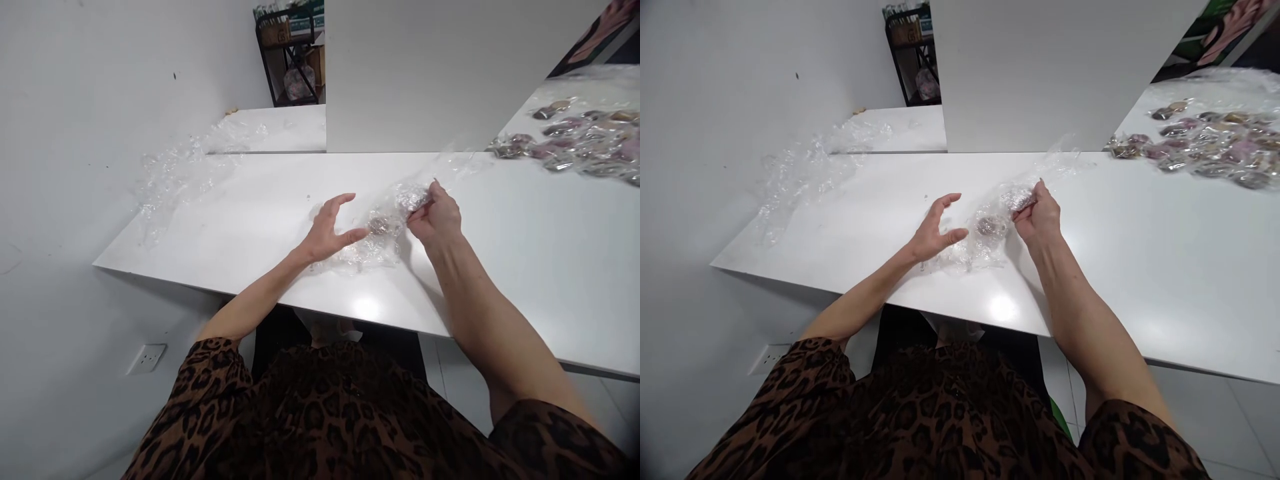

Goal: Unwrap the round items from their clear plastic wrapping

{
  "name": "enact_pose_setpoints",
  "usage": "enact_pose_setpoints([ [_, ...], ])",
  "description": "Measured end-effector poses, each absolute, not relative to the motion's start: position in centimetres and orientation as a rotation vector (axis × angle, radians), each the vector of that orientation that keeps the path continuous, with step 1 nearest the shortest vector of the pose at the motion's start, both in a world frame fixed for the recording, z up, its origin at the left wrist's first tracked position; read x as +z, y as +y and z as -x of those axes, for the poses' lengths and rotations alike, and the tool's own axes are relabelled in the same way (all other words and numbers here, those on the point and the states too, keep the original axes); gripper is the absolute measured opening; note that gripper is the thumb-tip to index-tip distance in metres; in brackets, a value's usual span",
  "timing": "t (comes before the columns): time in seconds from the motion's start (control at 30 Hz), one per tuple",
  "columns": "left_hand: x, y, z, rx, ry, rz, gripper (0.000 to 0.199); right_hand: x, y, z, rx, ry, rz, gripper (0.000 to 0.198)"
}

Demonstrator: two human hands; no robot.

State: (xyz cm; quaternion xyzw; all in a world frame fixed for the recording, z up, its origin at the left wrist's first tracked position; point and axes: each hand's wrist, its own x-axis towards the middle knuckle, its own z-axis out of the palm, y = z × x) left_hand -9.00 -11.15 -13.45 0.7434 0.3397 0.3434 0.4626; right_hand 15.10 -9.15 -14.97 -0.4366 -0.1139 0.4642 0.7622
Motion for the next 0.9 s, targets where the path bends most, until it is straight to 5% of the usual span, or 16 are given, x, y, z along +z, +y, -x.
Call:
enact_pose_setpoints([
  [0.47, -13.7, -11.4, 4.0, 0.853, 1.145, -2.214, 0.027, -13.5, -10.7, -12.8, 1.123, -0.376, 0.914, 0.037],
  [0.77, -8.5, -10.3, 5.7, 0.981, 0.902, -1.397, 0.03, -13.3, -10.5, -12.8, 1.232, -0.343, 0.896, 0.027],
  [0.9, -5.7, -10.0, 5.8, 1.054, 0.858, -1.246, 0.026, -14.1, -10.7, -12.5, 1.269, -0.48, 1.055, 0.038],
])
